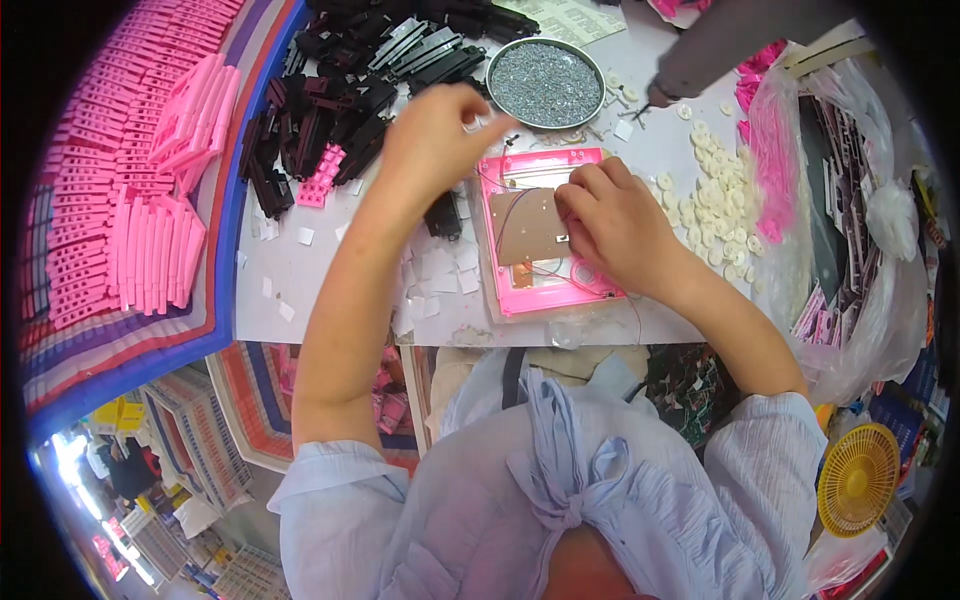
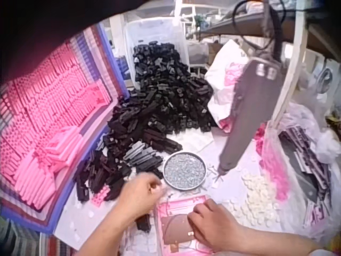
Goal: Assemble a plastic toy bank by installing electronic components and fastening them with an electric screwdriver.
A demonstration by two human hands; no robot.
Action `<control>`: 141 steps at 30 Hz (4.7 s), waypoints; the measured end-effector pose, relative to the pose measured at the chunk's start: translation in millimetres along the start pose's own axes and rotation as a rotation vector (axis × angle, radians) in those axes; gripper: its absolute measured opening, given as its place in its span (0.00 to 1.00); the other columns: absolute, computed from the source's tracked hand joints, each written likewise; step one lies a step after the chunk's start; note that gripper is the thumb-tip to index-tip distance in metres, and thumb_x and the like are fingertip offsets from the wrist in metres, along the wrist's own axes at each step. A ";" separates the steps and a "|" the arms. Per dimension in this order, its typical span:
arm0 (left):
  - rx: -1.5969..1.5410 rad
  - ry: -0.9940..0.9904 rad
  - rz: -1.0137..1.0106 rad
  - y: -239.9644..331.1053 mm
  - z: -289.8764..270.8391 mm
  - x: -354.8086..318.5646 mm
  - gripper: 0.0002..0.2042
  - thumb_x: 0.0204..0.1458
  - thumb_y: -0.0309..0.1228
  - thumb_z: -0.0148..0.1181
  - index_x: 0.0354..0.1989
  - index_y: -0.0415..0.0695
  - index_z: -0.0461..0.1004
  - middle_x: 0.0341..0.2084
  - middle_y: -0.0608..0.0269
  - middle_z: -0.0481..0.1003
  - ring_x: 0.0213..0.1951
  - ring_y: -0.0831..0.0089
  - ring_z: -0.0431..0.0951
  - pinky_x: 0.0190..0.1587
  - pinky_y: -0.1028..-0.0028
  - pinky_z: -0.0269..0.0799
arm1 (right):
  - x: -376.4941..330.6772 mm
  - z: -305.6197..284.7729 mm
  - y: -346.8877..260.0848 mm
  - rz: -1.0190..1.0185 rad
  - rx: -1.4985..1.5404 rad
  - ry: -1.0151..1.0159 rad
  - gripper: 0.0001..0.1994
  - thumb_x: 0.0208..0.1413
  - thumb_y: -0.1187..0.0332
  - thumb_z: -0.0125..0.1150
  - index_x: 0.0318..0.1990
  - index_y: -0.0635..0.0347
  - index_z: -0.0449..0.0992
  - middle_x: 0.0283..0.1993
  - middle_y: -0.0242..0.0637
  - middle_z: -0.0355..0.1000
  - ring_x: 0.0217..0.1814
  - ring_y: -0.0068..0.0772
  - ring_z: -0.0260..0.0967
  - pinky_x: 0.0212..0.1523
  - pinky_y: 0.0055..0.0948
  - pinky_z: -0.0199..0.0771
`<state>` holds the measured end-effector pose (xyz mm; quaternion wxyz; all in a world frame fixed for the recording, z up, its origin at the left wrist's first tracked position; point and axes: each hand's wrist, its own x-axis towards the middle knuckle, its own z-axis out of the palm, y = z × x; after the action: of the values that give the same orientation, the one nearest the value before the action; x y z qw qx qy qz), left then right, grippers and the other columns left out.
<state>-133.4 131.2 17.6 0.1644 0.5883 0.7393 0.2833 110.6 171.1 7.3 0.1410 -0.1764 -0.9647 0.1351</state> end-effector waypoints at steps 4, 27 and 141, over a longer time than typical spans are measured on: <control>0.065 0.086 0.272 -7.4 20.5 -21.2 0.09 0.48 0.33 0.68 0.30 0.39 0.80 0.29 0.59 0.80 0.35 0.59 0.78 0.41 0.63 0.73 | 7.0 -7.5 17.6 0.070 0.268 -0.004 0.09 0.52 0.68 0.61 0.40 0.59 0.80 0.43 0.39 0.73 0.49 0.46 0.68 0.47 0.39 0.73; -0.218 0.134 0.327 5.2 29.5 -55.9 0.05 0.50 0.25 0.67 0.34 0.41 0.80 0.28 0.59 0.80 0.28 0.64 0.79 0.31 0.69 0.73 | 37.5 -8.6 28.1 -0.052 0.347 0.212 0.16 0.61 0.63 0.57 0.51 0.60 0.79 0.45 0.41 0.76 0.47 0.43 0.70 0.47 0.38 0.72; -0.269 -0.547 0.006 21.5 3.8 -27.7 0.09 0.51 0.30 0.63 0.35 0.37 0.81 0.23 0.60 0.78 0.26 0.74 0.76 0.32 0.72 0.72 | 10.4 -28.4 -37.6 -0.090 -0.243 -0.137 0.17 0.44 0.64 0.67 0.42 0.60 0.76 0.38 0.35 0.73 0.40 0.39 0.70 0.37 0.33 0.77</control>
<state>-107.5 108.6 25.3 0.4330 0.6179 0.6217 0.2103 99.0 147.2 47.5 0.0584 -0.1394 -0.9883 0.0224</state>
